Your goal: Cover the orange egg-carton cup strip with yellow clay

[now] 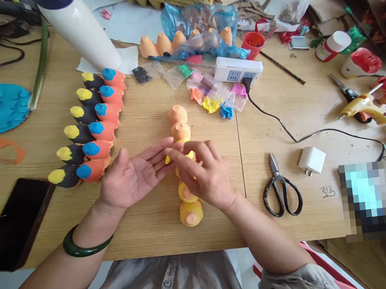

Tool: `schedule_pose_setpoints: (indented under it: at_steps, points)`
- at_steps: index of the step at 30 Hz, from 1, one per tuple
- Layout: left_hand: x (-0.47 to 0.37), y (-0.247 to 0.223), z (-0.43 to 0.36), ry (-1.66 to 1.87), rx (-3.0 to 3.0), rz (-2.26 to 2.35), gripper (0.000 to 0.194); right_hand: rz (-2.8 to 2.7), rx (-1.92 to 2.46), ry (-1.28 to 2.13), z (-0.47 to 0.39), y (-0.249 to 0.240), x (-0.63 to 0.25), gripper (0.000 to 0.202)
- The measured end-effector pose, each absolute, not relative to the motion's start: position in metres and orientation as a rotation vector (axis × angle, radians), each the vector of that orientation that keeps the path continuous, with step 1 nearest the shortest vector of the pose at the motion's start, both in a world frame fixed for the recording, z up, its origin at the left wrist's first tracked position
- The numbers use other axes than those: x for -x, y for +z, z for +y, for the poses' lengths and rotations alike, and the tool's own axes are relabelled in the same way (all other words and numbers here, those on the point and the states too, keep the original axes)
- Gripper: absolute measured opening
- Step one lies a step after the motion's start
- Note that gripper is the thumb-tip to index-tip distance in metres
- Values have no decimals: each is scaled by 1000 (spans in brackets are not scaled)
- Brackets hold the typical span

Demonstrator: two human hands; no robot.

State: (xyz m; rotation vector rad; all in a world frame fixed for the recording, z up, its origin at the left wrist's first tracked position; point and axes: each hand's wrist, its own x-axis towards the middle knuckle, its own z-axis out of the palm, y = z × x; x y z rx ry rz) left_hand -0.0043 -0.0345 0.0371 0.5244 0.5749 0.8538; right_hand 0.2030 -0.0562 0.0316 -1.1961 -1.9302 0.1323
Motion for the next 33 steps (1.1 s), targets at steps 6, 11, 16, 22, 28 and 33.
schedule_pose_setpoints:
  at_steps: [6,11,16,22,28,33]
  points:
    - [10,33,-37,724,-636,459,73,-2103,1054,14,-58,25,-199,23]
    - [10,33,-34,826,-720,639,57,-1796,1156,551,-61,32,-198,13]
    - [7,29,-30,1037,-766,996,32,-1383,1380,826,-54,31,-201,14]
    - [4,29,-30,839,-762,1089,41,-1088,1443,1240,-44,17,-204,32]
    - [4,32,-28,875,-657,1111,55,-1170,1215,1356,-51,23,-198,29]
    - [8,35,-23,925,-600,1140,46,-1194,1075,1494,-56,29,-193,25]
